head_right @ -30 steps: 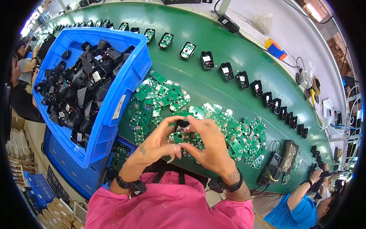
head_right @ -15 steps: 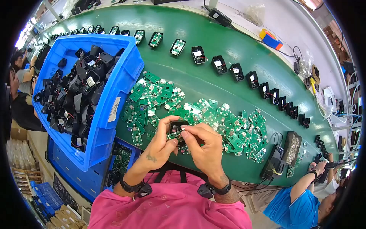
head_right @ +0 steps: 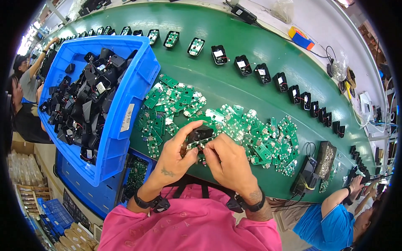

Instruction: Assembling small electronic components by mounting black plastic housings onto circuit boards on an assembly line.

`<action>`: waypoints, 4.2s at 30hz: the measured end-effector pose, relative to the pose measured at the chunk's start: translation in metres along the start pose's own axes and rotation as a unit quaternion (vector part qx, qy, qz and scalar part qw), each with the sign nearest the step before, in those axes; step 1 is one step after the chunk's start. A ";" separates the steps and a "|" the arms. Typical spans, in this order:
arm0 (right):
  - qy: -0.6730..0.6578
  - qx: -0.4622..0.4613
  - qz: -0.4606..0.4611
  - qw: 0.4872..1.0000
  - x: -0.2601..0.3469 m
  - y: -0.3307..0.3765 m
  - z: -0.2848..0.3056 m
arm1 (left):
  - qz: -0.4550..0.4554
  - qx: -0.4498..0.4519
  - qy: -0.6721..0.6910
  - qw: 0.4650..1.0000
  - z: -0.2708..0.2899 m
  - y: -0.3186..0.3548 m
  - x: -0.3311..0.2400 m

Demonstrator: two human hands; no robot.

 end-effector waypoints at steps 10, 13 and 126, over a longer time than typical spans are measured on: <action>0.017 0.113 0.038 0.993 0.002 -0.010 0.014 | -0.055 -0.026 -0.073 0.996 -0.004 0.002 -0.009; 0.047 0.138 0.055 0.988 0.001 -0.011 0.016 | -0.012 -0.020 -0.066 0.998 -0.004 0.002 -0.012; -0.170 -0.080 -0.214 0.959 -0.034 0.039 -0.019 | 0.064 -0.016 0.120 0.991 -0.021 0.001 0.026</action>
Point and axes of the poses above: each hand's wrist, its own y-axis away from the middle knuckle, its own z-axis out of the back of the hand, x = y × z, the point moved 3 cm from there along -y, towards the middle knuckle, and after that the axes turned 8 degrees about z, right-handed, at the moved point
